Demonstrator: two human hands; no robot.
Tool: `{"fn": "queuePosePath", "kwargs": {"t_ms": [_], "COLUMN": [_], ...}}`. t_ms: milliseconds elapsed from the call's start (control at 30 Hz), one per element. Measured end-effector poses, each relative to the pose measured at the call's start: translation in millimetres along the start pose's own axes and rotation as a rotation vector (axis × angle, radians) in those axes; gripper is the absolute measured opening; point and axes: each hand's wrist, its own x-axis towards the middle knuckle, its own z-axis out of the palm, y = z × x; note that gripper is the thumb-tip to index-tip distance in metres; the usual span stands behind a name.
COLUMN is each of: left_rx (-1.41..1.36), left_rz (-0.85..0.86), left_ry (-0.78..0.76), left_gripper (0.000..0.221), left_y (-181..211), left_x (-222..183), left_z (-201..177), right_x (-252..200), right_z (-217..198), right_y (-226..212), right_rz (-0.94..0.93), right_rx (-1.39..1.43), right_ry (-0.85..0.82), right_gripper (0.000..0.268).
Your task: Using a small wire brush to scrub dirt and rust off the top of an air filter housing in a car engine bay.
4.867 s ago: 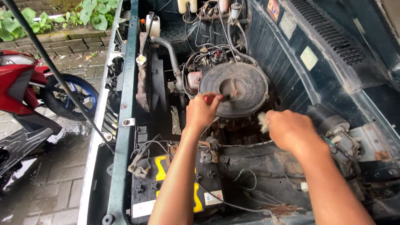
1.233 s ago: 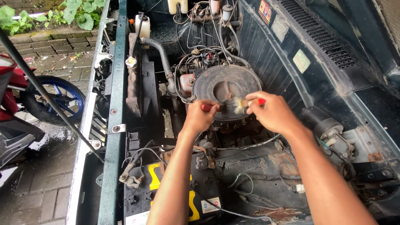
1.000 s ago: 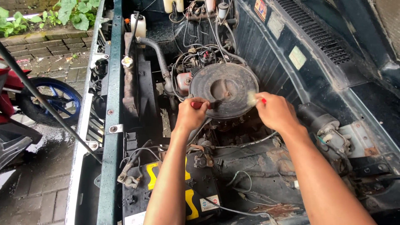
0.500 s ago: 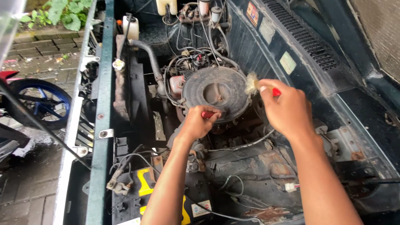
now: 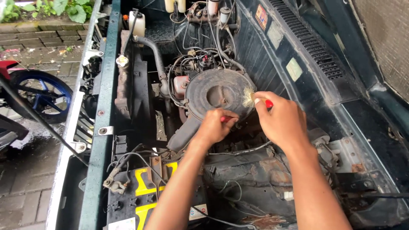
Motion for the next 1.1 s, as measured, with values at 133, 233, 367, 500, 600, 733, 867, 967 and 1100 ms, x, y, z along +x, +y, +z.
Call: {"fn": "queuePosePath", "kwargs": {"t_ms": [133,233,367,500,600,733,867,967,1100], "left_rx": [0.133,0.248,0.360,0.352,0.367,0.330,0.279,0.256,0.296], "left_rz": [0.021,-0.017,-0.176,-0.239,-0.267,-0.254,-0.181,-0.143,-0.190], "left_ry": [0.047,0.030,-0.070,-0.169,-0.171,-0.141,-0.139,-0.093,-0.095], "left_gripper": [0.012,0.012,0.017,0.018,0.016,0.014,0.019,0.021,0.020], "left_y": [9.0,8.7,3.5,39.4,25.0,29.1,25.3,30.2,27.0], "left_x": [23.4,51.8,74.2,54.8,47.5,37.5,39.4,49.1,70.0], "left_z": [28.4,49.5,64.4,24.6,16.2,4.7,25.1,39.5,44.2], "right_x": [-1.6,4.7,5.0,2.7,0.3,-2.0,-2.6,-3.2,4.4], "right_z": [-0.1,2.5,3.7,3.8,0.4,-1.0,-1.9,-3.1,-3.2], "right_y": [-0.3,5.0,10.6,25.4,34.7,35.6,33.2,30.9,31.2], "right_rz": [0.007,0.010,-0.018,-0.061,-0.062,-0.062,-0.100,-0.091,-0.033], "right_rx": [0.006,0.022,0.003,0.050,0.078,0.103,0.167,0.174,0.044], "right_ry": [0.017,0.042,0.064,0.168,0.193,0.196,0.195,0.191,0.152], "right_gripper": [0.035,0.034,0.033,0.029,0.030,0.030,0.029,0.029,0.028]}}
